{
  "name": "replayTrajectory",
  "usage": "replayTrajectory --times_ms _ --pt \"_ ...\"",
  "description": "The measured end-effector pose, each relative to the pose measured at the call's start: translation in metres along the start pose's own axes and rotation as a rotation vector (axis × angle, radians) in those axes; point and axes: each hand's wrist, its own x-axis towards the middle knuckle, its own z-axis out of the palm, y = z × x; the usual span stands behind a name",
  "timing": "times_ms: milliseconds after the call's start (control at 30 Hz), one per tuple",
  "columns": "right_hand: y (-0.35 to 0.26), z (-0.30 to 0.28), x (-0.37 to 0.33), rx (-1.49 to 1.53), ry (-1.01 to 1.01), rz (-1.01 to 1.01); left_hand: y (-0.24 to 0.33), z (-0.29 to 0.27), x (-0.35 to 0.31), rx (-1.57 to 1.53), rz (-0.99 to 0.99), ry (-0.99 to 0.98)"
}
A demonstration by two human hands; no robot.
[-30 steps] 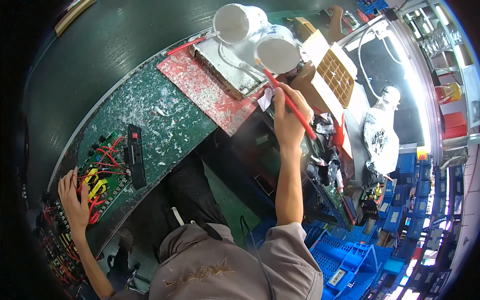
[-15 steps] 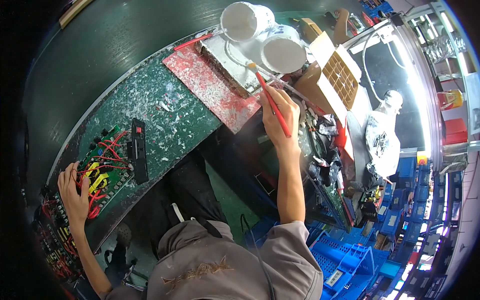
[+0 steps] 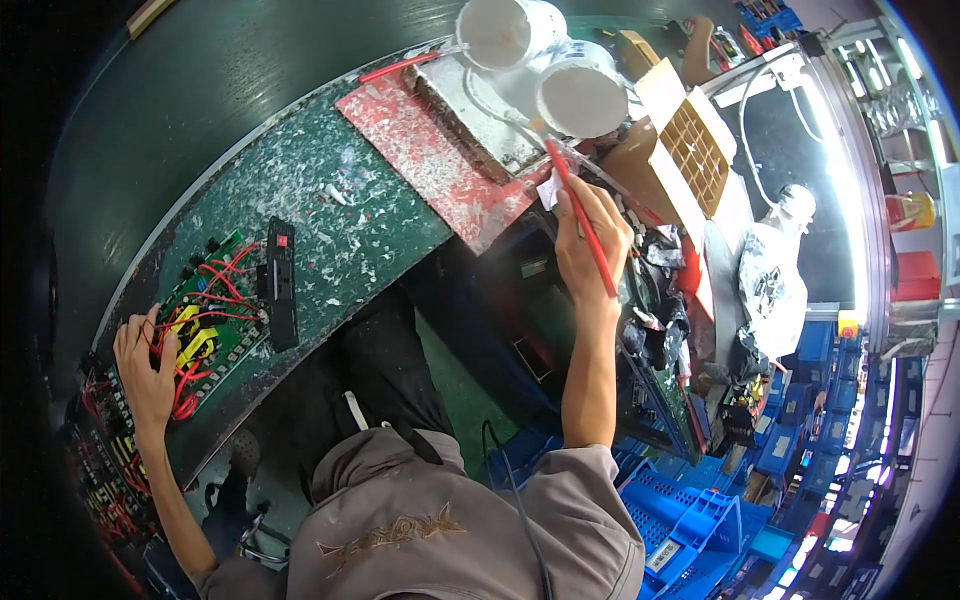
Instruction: Cleaning electronic circuit boards using a brush on a manufacturing production line.
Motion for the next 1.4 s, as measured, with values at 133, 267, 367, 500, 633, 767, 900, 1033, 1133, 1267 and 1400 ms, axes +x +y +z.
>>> replayTrajectory --times_ms 133,267,367,500,633,767,900,1033,1133,1267,1400 --pt "0.004 0.003 -0.001 -0.002 -0.03 -0.003 0.001 0.0 0.003 -0.042 0.009 0.025" --pt "0.003 0.006 -0.007 -0.004 0.035 -0.081 -0.005 -0.002 -0.01 -0.004 0.042 0.129" --pt "-0.022 -0.002 -0.011 0.102 0.047 0.051 0.0 -0.005 -0.003 -0.028 0.046 0.124" --pt "-0.023 0.0 -0.02 0.206 0.064 -0.023 -0.003 0.001 -0.004 -0.07 0.018 0.127" --pt "-0.031 0.008 -0.021 0.254 0.066 -0.055 -0.004 0.001 -0.008 -0.052 0.002 0.149" --pt "-0.034 0.014 -0.021 0.251 0.061 -0.044 -0.009 0.004 -0.008 -0.034 0.009 0.169" --pt "-0.038 0.017 -0.024 0.248 0.069 -0.017 -0.012 0.004 -0.007 -0.048 0.018 0.156" --pt "-0.038 0.013 -0.026 0.227 0.085 -0.016 -0.012 0.002 -0.005 -0.069 0.005 0.115" --pt "-0.037 0.01 -0.029 0.211 0.097 -0.029 -0.011 0.002 -0.004 -0.028 0.03 0.119" --pt "-0.034 0.007 -0.032 0.208 0.105 -0.046 0.0 0.011 0.012 0.041 0.165 0.358" --pt "-0.031 0.004 -0.039 0.206 0.138 0.035 0.002 0.013 0.018 -0.088 0.144 0.098"
